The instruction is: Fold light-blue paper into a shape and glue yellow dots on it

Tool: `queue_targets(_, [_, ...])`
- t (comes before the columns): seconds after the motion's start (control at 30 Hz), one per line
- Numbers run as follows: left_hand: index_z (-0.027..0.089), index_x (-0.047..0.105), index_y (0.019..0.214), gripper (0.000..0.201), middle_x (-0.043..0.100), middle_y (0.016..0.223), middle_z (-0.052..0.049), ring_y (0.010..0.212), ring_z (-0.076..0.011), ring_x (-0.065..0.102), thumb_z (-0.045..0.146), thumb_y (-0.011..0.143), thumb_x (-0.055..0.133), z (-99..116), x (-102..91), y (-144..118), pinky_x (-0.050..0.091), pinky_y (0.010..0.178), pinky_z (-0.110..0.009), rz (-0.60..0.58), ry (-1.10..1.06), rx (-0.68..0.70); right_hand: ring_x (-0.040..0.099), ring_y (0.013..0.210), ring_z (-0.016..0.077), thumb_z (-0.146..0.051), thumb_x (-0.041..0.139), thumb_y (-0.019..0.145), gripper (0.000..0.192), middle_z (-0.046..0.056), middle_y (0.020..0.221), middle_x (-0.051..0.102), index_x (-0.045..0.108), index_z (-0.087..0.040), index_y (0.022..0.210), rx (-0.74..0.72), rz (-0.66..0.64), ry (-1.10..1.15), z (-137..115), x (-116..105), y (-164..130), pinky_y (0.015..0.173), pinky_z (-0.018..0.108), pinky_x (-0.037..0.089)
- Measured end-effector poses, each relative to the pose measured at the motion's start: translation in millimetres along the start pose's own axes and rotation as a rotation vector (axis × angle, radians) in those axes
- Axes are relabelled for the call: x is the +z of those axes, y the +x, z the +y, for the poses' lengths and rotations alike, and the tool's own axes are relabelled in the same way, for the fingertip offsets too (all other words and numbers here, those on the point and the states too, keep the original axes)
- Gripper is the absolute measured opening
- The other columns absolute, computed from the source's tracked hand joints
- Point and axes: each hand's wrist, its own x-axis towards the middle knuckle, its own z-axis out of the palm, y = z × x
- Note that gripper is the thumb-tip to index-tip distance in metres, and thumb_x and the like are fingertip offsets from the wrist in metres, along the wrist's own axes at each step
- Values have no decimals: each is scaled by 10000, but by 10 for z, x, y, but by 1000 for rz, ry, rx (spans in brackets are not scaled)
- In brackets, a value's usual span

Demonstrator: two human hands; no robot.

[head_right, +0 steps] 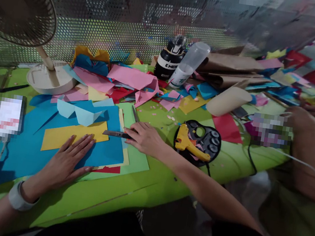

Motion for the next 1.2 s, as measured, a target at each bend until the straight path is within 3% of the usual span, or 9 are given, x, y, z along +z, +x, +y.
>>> queue_targets(0.37, [188,76,1549,804,293,1570,-99,1443,-260,276,609,934,377,-7,14,-2,154,1191,-468,-4,20,5,575,792,208,-430,530,942,331,98,916,613,620,-115,990,189,-76,-19,-84,-47,-143,686,327,452])
queue_targets(0.7, [176,83,1548,800,279,1574,-105,1450,-256,258,607,937,369,-4,10,-7,139,1195,-464,-11,23,7,569,838,214,-266,515,964,227,118,948,624,641,-97,1047,118,28,-174,-179,-82,-218,717,336,434])
queue_targets(0.97, [187,77,1549,797,291,1572,-99,1448,-254,262,596,937,384,5,-11,6,134,1197,-460,-11,21,6,564,816,193,-197,536,954,185,93,928,646,669,-117,1054,64,116,-149,-219,-15,-239,707,323,444])
queue_targets(1.2, [210,116,1547,773,294,1573,-82,1447,-250,265,602,935,381,5,7,3,120,1200,-447,-4,10,-6,540,821,191,-127,534,942,287,81,930,640,637,-171,1206,6,91,-153,-210,5,-215,731,324,421])
